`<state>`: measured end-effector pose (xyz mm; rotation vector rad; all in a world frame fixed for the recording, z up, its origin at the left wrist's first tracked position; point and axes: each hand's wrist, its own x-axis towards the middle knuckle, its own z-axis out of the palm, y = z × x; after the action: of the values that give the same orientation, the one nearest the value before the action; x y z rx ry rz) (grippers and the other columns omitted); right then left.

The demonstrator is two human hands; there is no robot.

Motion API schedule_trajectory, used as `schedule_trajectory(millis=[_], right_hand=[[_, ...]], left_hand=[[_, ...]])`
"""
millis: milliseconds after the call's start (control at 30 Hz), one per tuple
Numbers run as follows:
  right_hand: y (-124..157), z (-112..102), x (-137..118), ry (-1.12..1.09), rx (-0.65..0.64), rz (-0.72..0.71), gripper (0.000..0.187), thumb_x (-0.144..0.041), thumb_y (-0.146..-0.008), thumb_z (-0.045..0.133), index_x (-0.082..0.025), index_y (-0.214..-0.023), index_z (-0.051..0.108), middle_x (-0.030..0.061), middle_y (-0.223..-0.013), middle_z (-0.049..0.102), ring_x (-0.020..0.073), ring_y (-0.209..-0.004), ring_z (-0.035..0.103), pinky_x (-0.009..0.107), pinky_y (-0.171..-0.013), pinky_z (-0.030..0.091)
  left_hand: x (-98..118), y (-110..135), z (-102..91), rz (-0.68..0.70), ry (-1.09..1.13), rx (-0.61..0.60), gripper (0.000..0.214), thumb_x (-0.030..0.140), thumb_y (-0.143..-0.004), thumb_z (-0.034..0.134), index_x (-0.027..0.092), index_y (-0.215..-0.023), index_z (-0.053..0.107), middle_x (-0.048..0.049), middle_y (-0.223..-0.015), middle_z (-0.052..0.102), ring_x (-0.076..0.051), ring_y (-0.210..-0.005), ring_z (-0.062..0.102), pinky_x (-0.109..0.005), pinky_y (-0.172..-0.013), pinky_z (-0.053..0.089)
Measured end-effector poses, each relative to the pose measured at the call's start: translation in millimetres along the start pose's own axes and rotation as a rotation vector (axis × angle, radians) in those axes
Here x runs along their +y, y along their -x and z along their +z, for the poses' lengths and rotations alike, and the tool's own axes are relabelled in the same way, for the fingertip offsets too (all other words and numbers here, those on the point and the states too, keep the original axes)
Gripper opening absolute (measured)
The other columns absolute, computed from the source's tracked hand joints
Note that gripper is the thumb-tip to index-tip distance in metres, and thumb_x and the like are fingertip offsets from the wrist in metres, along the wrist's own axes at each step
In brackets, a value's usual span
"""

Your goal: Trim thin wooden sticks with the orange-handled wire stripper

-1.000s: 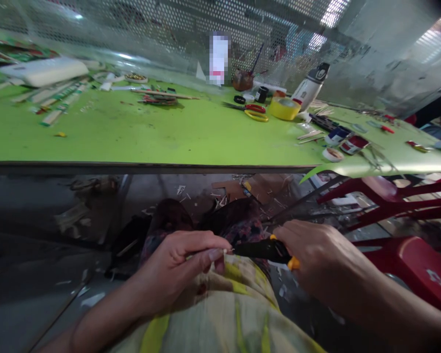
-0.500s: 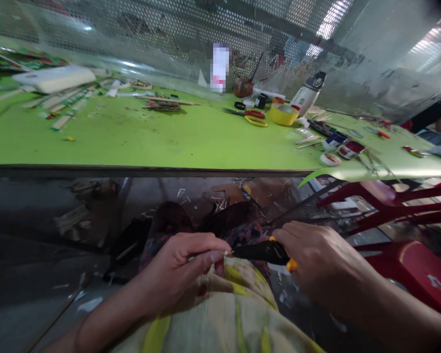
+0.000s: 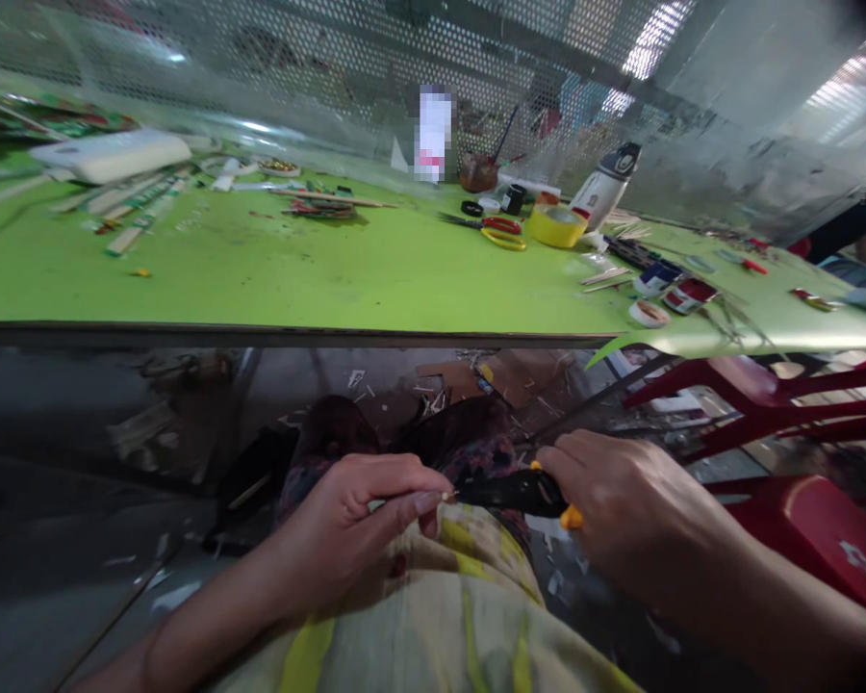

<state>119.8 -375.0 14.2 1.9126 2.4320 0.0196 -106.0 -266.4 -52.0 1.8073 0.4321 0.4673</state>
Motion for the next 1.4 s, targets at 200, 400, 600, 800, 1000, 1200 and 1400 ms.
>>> schedule_trajectory(millis=[200,400,600,800,1000,1200,1400], right_hand=[[-1.7,-5.2,-0.9,0.065,0.027,-0.015,0.026,0.0,-0.063,0.04,-0.02,-0.071,0.053,0.0025,-0.067,0.055,0.0196,-0.056,0.049,0.031,-0.051,0.03],[-6.5,-7.6,-3.0,0.14,0.05,-0.054,0.022,0.0,-0.065,0.043,-0.019,-0.067,0.055,0.0045,-0.064,0.056,0.0208,-0.055,0.05,0.032,-0.05,0.037],[-7.5,-6.9,-4.3,0.203,0.059,-0.062,0.022,0.0,-0.063,0.046,-0.019,-0.068,0.057,0.0055,-0.064,0.056,0.0233,-0.056,0.051,0.035,-0.05,0.042],[-7.8,-7.3,-6.0,0.296,0.066,-0.112,0.018,-0.003,-0.064,0.051,-0.019,-0.068,0.057,0.0051,-0.063,0.055,0.025,-0.056,0.05,0.037,-0.049,0.042],[-13.2,-10.9,-7.6,0.347,-0.017,-0.126,0.019,-0.002,-0.066,0.049,-0.019,-0.069,0.058,0.0062,-0.065,0.056,0.0265,-0.058,0.052,0.038,-0.051,0.042],[-14.1,-8.7,-7.8,0.345,-0.042,-0.109,0.019,-0.002,-0.067,0.048,-0.018,-0.07,0.059,0.007,-0.066,0.057,0.0266,-0.06,0.054,0.037,-0.051,0.042],[-15.6,-7.9,-8.3,0.351,-0.036,-0.104,0.02,-0.002,-0.068,0.047,-0.018,-0.069,0.058,0.0071,-0.066,0.056,0.0266,-0.06,0.053,0.037,-0.052,0.042]], left_hand=[[2.0,-0.5,-0.5,0.037,-0.079,0.028,0.017,0.015,-0.089,0.052,0.016,-0.081,0.066,0.0029,-0.071,0.063,-0.007,-0.066,0.057,-0.014,-0.063,0.042],[0.4,1.0,-0.7,0.06,-0.114,0.029,0.014,0.015,-0.088,0.054,0.017,-0.084,0.067,0.0022,-0.077,0.067,-0.008,-0.071,0.06,-0.013,-0.066,0.043],[-0.4,-0.2,0.6,-0.009,-0.093,-0.005,0.019,0.019,-0.089,0.051,0.015,-0.08,0.067,0.0004,-0.074,0.065,-0.01,-0.069,0.057,-0.015,-0.063,0.043],[1.7,0.1,2.8,-0.077,-0.051,-0.04,0.022,0.015,-0.087,0.047,0.014,-0.068,0.06,0.0025,-0.066,0.057,-0.009,-0.063,0.048,-0.015,-0.057,0.037],[2.6,-1.5,5.4,-0.153,-0.014,-0.017,0.02,0.013,-0.084,0.047,0.015,-0.076,0.066,0.0016,-0.069,0.06,-0.01,-0.064,0.051,-0.016,-0.058,0.038],[-1.4,-1.6,6.8,-0.209,-0.083,-0.022,0.022,0.021,-0.088,0.048,0.015,-0.079,0.067,0.0007,-0.071,0.064,-0.011,-0.066,0.054,-0.017,-0.059,0.04],[-7.1,2.1,7.6,-0.216,-0.146,-0.06,0.027,0.026,-0.092,0.043,0.015,-0.088,0.068,-0.0011,-0.078,0.065,-0.012,-0.071,0.055,-0.019,-0.062,0.04]])
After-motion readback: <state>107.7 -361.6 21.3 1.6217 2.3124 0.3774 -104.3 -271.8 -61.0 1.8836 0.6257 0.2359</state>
